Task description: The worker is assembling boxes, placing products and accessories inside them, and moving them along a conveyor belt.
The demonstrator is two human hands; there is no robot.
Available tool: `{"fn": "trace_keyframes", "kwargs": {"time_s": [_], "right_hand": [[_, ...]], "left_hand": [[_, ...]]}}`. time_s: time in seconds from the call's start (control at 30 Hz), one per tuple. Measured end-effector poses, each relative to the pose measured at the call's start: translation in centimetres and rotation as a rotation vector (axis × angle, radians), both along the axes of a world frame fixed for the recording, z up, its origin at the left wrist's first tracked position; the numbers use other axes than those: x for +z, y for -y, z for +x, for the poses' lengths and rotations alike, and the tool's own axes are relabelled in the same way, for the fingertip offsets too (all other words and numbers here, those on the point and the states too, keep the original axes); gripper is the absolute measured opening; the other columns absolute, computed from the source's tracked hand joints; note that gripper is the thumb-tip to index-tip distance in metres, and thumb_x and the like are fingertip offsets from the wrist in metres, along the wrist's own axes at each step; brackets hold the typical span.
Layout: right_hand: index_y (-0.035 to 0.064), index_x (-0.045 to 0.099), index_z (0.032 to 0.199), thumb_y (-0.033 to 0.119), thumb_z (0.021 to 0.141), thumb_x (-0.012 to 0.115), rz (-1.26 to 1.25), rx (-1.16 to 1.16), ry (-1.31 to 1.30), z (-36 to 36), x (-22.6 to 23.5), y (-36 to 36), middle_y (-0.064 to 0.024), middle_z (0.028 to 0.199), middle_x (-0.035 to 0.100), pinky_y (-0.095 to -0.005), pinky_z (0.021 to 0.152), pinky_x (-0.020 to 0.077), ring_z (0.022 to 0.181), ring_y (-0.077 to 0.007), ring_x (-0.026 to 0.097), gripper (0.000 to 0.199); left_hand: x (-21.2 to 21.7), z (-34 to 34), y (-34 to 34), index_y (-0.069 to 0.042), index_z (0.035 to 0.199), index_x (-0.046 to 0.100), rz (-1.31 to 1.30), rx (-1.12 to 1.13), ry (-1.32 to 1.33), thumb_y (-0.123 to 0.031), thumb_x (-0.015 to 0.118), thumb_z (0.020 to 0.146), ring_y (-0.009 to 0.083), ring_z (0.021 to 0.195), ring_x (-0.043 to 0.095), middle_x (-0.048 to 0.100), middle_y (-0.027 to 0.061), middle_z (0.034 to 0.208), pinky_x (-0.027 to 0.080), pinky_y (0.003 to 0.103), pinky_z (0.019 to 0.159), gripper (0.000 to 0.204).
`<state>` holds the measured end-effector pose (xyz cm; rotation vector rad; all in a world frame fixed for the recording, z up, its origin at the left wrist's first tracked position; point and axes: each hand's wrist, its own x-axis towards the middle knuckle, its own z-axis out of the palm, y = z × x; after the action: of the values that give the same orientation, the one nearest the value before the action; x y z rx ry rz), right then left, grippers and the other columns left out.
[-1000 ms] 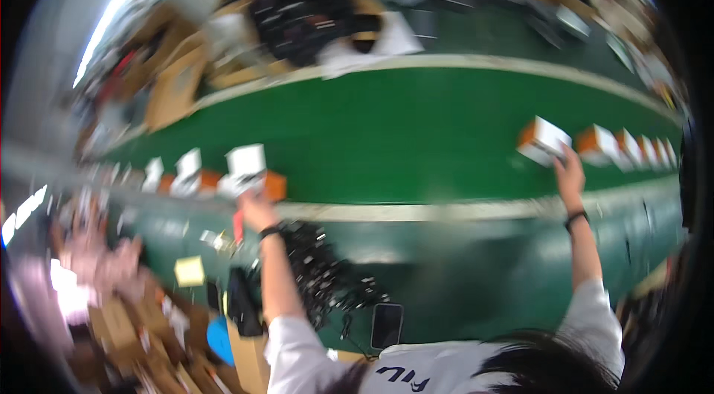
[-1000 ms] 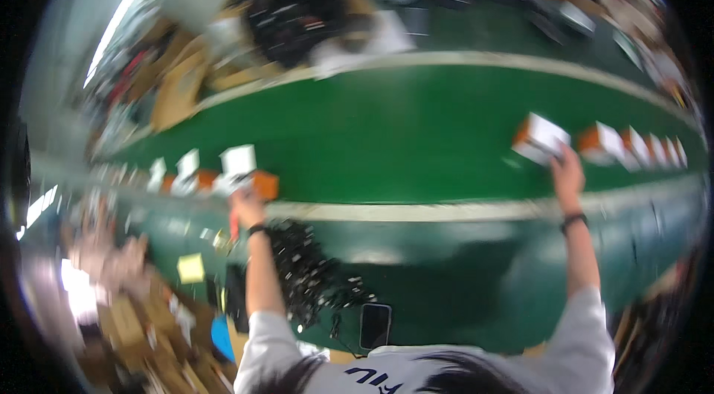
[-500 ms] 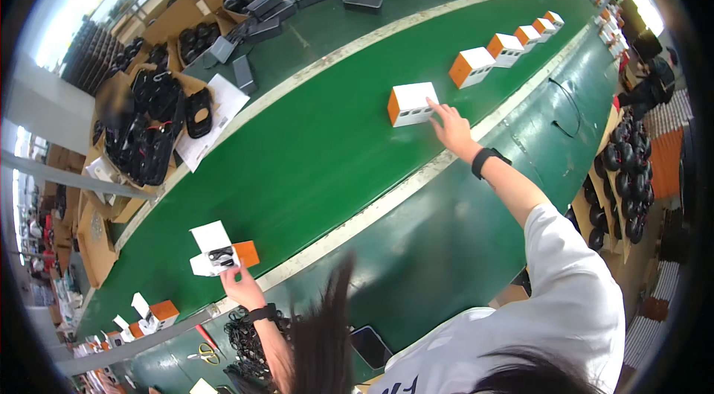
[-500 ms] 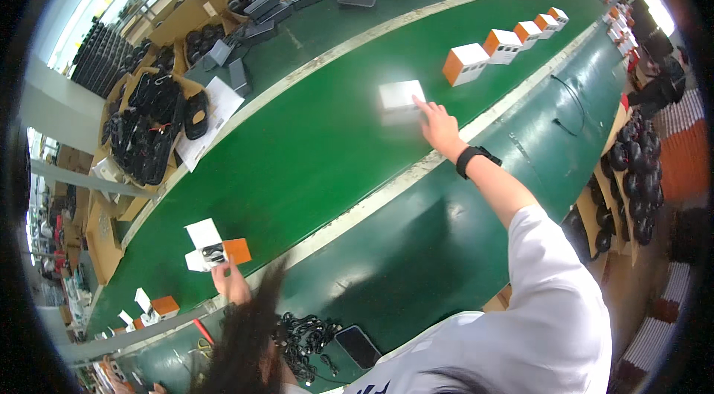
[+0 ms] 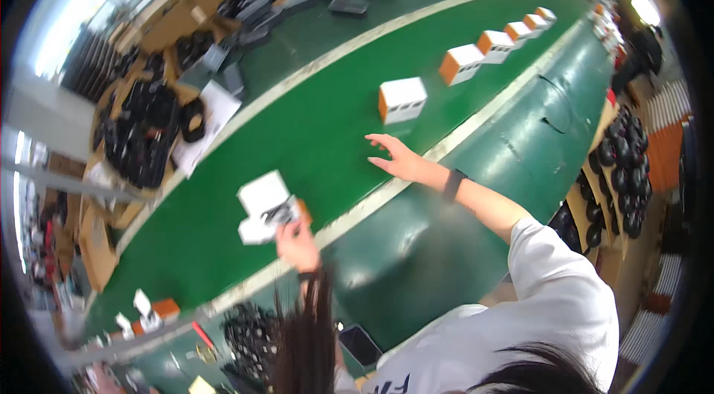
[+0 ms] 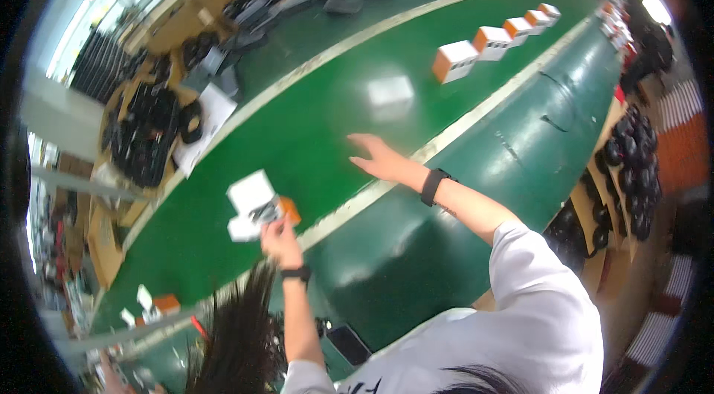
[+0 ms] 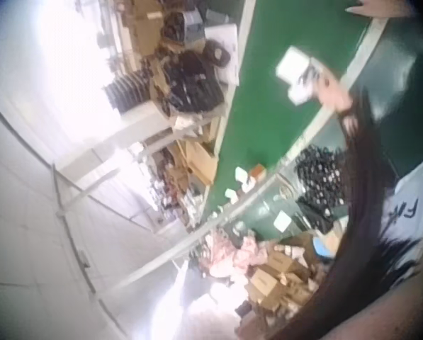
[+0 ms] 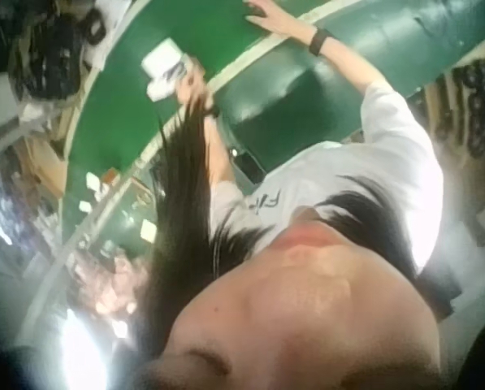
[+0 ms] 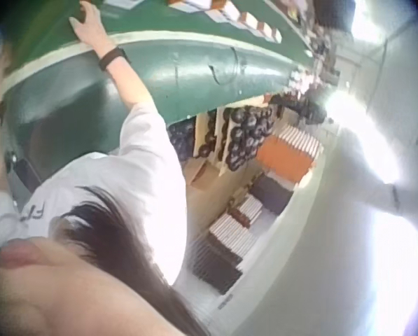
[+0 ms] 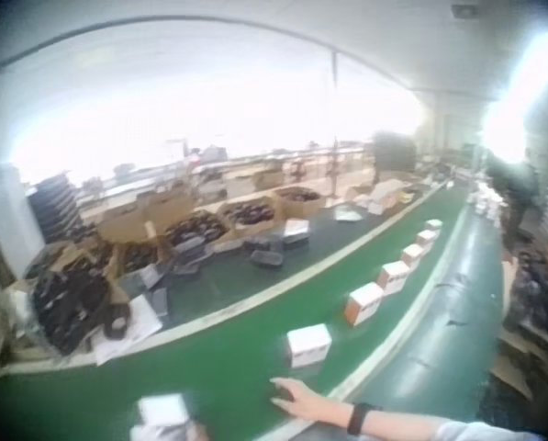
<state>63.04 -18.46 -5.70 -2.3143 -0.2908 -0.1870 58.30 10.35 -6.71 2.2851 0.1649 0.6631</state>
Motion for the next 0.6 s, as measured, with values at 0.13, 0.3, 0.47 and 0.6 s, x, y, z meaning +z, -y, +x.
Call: {"fn": "trace_keyframes", "kwargs": {"time_s": [0.13, 0.3, 0.47, 0.6], "right_hand": [[0.0058, 0.039, 0.130, 0.024, 0.085, 0.058, 0.543, 0.086, -0.427, -1.1, -0.2, -7.2, -0.0124, 0.118, 0.051, -0.0343, 0.086, 0.0430, 0.102, -0.0226, 0.051, 0.052], [0.0045, 0.039, 0.129, 0.022, 0.088, 0.055, 0.899, -0.026, -0.407, -1.9, -2.8, -11.7, -0.0110, 0.121, 0.048, -0.0271, 0.078, 0.0471, 0.100, -0.0161, 0.051, 0.047], [0.0027, 0.042, 0.124, 0.019, 0.085, 0.059, 0.711, -0.089, -0.272, -1.3, -4.8, -11.5, -0.0098, 0.121, 0.047, -0.0320, 0.091, 0.0402, 0.107, -0.0195, 0.049, 0.045], [0.0024, 0.043, 0.121, 0.018, 0.083, 0.061, 0.814, -0.109, -0.341, -0.9, -4.4, -11.4, -0.0093, 0.117, 0.049, -0.0305, 0.090, 0.0406, 0.107, -0.0180, 0.049, 0.045]], "left_hand": [[1.4, 0.1, 6.3, 0.000, 0.075, 0.062, -0.267, -0.165, -0.168, -0.011, 0.069, 0.073, 0.0275, 0.073, 0.056, 0.055, 0.0131, 0.078, 0.046, 0.034, 0.066, 0.013], [1.7, -1.7, 5.5, 0.002, 0.103, 0.050, -0.382, -0.140, -0.080, -0.006, 0.070, 0.071, 0.0196, 0.089, 0.051, 0.046, 0.0109, 0.106, 0.042, 0.032, 0.076, 0.039], [1.4, 0.5, 2.8, 0.001, 0.126, 0.036, -0.239, 0.061, 0.102, -0.006, 0.067, 0.075, 0.0297, 0.118, 0.038, 0.031, 0.0188, 0.131, 0.032, 0.037, 0.098, 0.060], [1.8, 1.9, 2.6, 0.000, 0.127, 0.039, -0.715, -0.322, -0.198, -0.003, 0.056, 0.083, 0.0230, 0.120, 0.042, 0.046, 0.0154, 0.127, 0.030, 0.034, 0.101, 0.047]]}}
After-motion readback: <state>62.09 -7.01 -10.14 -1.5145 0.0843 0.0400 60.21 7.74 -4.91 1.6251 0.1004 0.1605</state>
